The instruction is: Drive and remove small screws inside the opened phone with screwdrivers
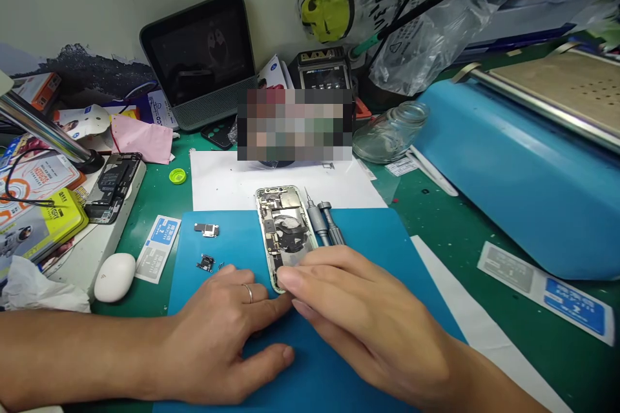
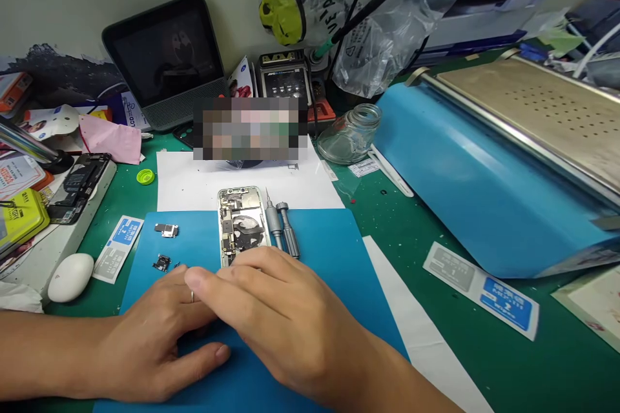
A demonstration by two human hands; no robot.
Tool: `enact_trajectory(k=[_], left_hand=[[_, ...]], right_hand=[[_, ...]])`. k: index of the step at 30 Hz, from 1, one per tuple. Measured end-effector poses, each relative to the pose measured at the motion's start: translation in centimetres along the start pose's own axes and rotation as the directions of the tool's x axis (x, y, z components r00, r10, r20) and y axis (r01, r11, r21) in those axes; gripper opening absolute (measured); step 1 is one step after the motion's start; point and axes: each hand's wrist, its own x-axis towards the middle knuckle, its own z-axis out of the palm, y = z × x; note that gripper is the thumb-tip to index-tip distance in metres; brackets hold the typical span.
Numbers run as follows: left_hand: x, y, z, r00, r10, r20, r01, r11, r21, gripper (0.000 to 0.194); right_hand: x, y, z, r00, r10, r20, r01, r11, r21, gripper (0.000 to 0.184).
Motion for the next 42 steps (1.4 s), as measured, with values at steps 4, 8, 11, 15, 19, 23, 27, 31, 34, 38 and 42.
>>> enact_trajectory(k=[4,8,11,15,19,23,27,31,34,38,42], left_hand=[[0.1,0.0,0.0,1.0,0.011,0.004,-0.011,1.0,0.01,0.03],[0.1,0.0,0.0,1.0,0.011,0.004,-0.011,1.0,0.004,0.03],[0.1,0.1,-0.1,1.0,0.006,0.013,-0.006,1.0,0.0,0.027],[0.2,0.2,-0.2,1.0,-0.004,0.023,0.004,1.0,0.005,0.025],[0.2,0.1,-0.2,1.0,0.003,0.014,-0.003,1.0,-0.008,0.026],[0.1,0.0,-0.1,0.999,0.025,-0.021,-0.025,1.0,0.0,0.025],[0.1,-0.1,-0.1,1.0,0.026,-0.013,-0.026,1.0,0.007,0.027],[0.0,0.0,-0.2,0.999,0.035,-0.018,-0.035,0.999,0.016,0.038],[0.0,0.0,-0.2,0.999,0.031,-0.019,-0.031,0.999,0.022,0.041],[0.1,0.0,-0.3,1.0,0.02,-0.011,-0.02,1.0,0.015,0.044],[0.0,0.0,-0.4,1.0,0.014,-0.004,-0.014,1.0,0.016,0.044]], right_hand=[[-0.3,0.4,-0.1,1.0,0.019,-0.015,-0.019,1.0,0.016,0.041],[-0.4,0.4,-0.1,0.999,0.026,-0.019,-0.025,0.999,0.042,0.05],[-0.2,0.2,0.2,1.0,0.016,-0.01,-0.016,0.999,0.031,0.045],[0.0,0.2,0.3,1.0,0.007,-0.023,-0.007,1.0,0.007,0.043],[-0.1,0.5,0.1,1.0,-0.011,-0.028,0.01,1.0,-0.008,0.044],[-0.3,0.7,-0.1,0.999,-0.001,-0.037,0.001,1.0,0.002,0.051],[-0.5,0.7,-0.2,0.999,0.009,-0.032,-0.009,1.0,0.001,0.058],[-1.0,1.0,-0.4,0.986,0.113,-0.121,-0.108,0.993,0.041,0.066],[-1.5,1.4,-0.4,0.914,0.263,-0.309,-0.243,0.965,0.101,0.071],[-1.8,1.9,-0.2,0.796,0.369,-0.479,-0.372,0.924,0.094,0.063],[-1.2,2.0,-0.4,0.773,0.374,-0.512,-0.393,0.917,0.077,0.052]])
